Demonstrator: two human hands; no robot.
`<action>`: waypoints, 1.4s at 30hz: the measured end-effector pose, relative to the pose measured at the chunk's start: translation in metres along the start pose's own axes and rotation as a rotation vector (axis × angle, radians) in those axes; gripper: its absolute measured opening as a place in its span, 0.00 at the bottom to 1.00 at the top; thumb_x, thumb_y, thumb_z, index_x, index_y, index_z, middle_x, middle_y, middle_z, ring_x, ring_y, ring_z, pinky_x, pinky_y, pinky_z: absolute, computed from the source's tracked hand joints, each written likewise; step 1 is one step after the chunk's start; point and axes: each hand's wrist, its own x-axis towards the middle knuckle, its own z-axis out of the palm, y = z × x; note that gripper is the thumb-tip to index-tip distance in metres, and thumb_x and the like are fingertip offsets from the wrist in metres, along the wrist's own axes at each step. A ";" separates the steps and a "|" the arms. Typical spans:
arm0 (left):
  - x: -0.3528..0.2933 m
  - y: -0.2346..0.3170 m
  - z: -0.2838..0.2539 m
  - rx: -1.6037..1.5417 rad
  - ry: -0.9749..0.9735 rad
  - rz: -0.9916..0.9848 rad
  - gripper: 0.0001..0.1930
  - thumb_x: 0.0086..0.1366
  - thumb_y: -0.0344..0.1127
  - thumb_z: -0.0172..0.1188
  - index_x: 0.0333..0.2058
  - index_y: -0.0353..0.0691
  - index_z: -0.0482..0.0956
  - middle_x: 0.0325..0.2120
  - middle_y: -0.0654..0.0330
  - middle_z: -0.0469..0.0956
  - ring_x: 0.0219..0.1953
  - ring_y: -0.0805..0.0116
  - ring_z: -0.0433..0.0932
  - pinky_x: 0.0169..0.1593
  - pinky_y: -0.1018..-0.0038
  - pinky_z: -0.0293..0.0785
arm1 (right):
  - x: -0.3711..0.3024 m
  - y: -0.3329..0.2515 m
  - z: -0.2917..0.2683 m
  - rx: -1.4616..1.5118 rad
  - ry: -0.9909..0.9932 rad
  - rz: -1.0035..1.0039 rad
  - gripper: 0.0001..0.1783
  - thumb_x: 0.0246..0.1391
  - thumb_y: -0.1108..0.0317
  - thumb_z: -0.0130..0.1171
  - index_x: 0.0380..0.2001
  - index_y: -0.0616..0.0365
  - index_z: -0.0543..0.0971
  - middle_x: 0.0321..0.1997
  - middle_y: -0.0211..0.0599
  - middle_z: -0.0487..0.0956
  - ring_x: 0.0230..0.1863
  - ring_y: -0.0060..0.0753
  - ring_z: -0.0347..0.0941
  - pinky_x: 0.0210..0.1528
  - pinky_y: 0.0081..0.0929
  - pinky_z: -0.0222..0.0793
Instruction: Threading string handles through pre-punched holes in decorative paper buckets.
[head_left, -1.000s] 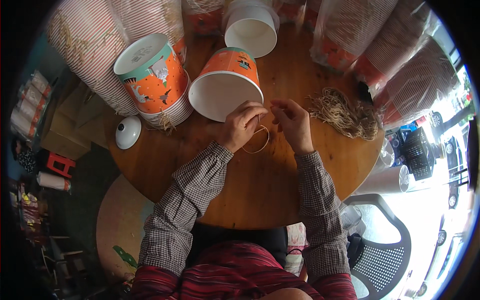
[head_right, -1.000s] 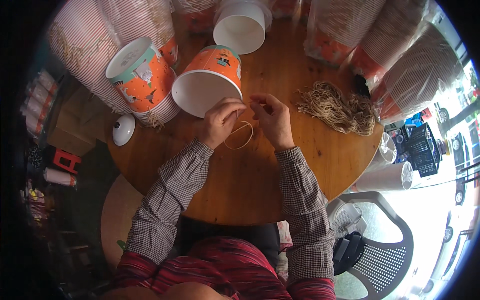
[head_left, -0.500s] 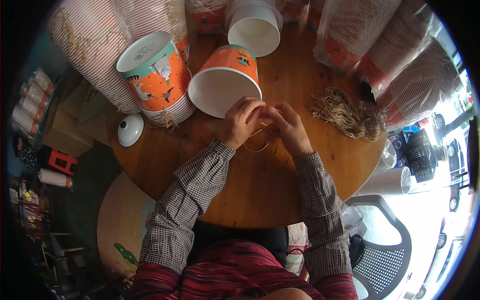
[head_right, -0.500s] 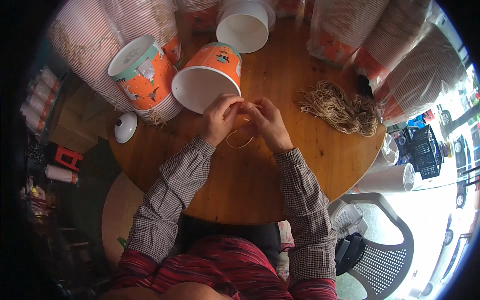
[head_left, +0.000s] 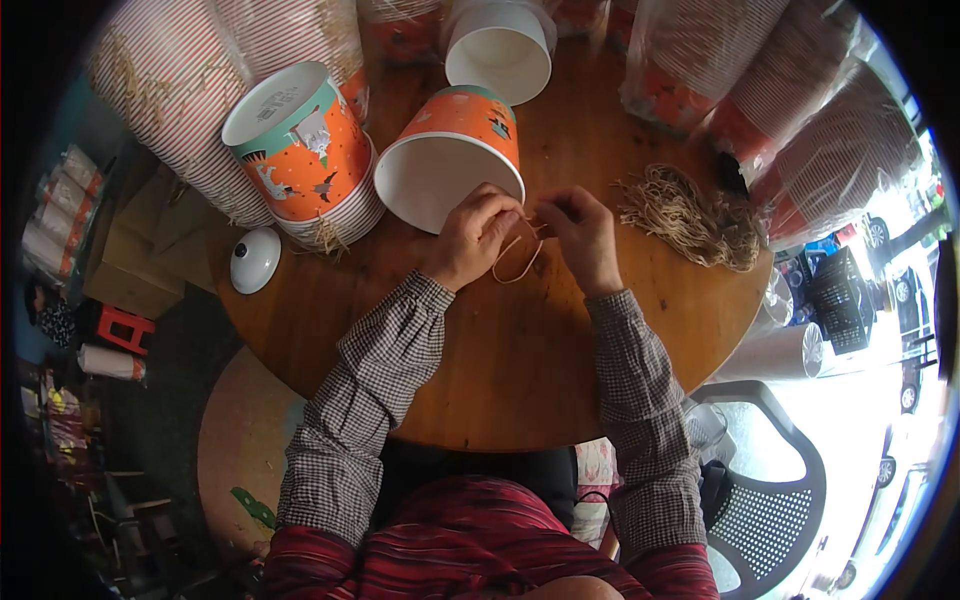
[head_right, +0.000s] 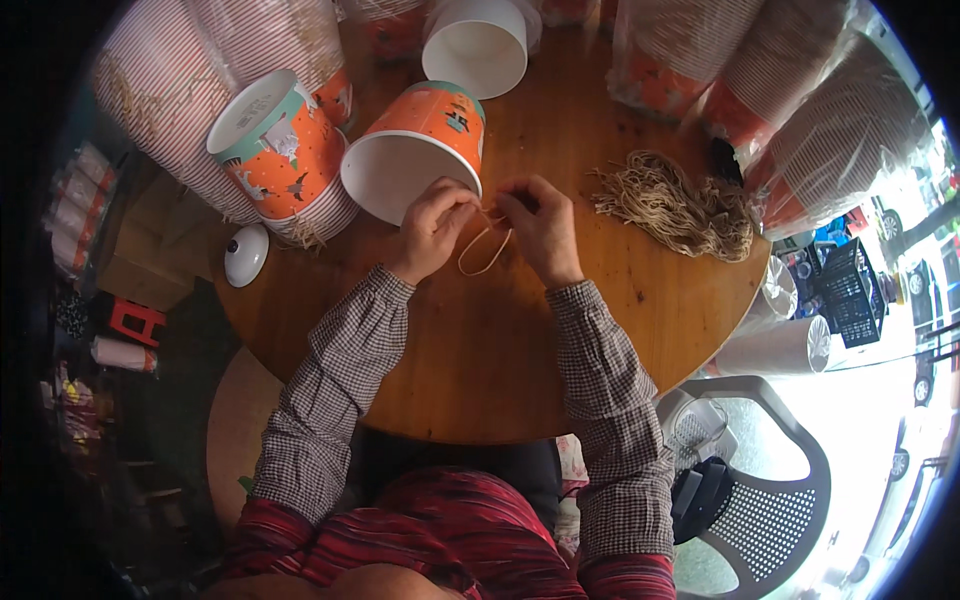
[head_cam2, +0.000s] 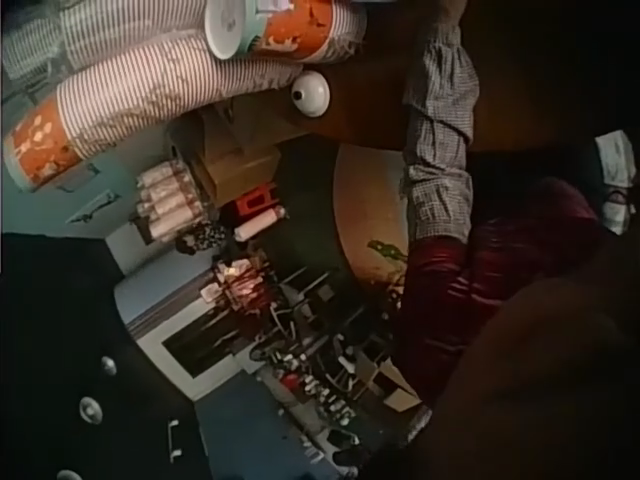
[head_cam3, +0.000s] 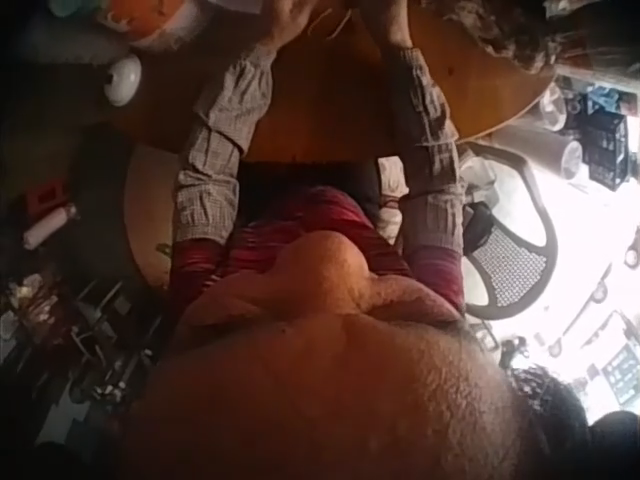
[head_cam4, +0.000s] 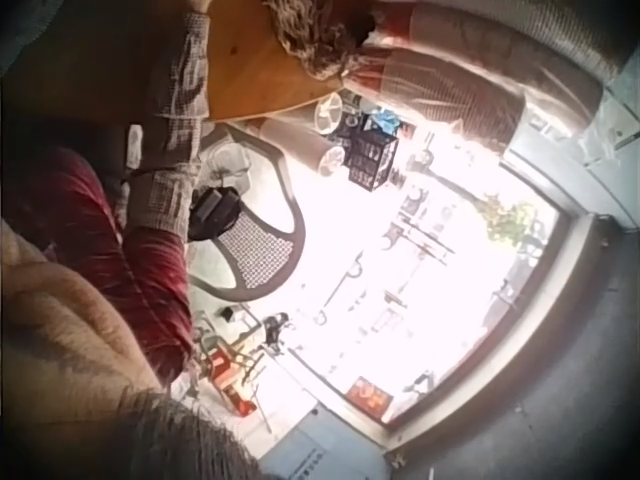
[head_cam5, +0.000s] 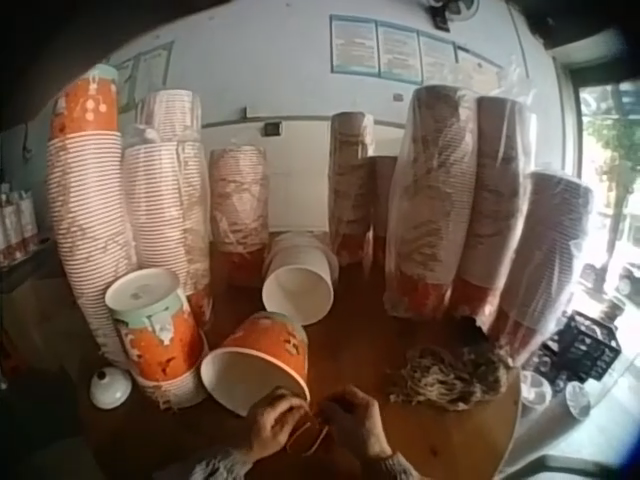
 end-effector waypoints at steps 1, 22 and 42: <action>-0.001 0.001 0.002 -0.136 0.012 -0.102 0.03 0.63 0.26 0.56 0.34 0.34 0.75 0.30 0.58 0.74 0.33 0.66 0.76 0.36 0.74 0.72 | 0.001 0.005 0.000 0.001 0.000 0.068 0.06 0.54 0.75 0.58 0.35 0.63 0.76 0.30 0.32 0.79 0.29 0.20 0.76 0.29 0.18 0.73; -0.006 -0.002 0.009 -0.446 0.105 -0.305 0.04 0.64 0.27 0.55 0.36 0.32 0.74 0.30 0.61 0.76 0.33 0.74 0.78 0.36 0.79 0.74 | -0.014 -0.030 0.004 -0.514 -0.069 -0.415 0.06 0.51 0.75 0.61 0.34 0.61 0.78 0.29 0.35 0.77 0.27 0.26 0.76 0.29 0.22 0.73; 0.005 0.027 -0.015 -1.181 0.154 -0.830 0.11 0.64 0.38 0.58 0.35 0.34 0.78 0.29 0.64 0.76 0.28 0.77 0.72 0.34 0.79 0.71 | -0.018 -0.033 0.006 -0.723 0.023 -0.528 0.04 0.50 0.76 0.60 0.31 0.59 0.77 0.30 0.35 0.75 0.27 0.31 0.76 0.27 0.24 0.73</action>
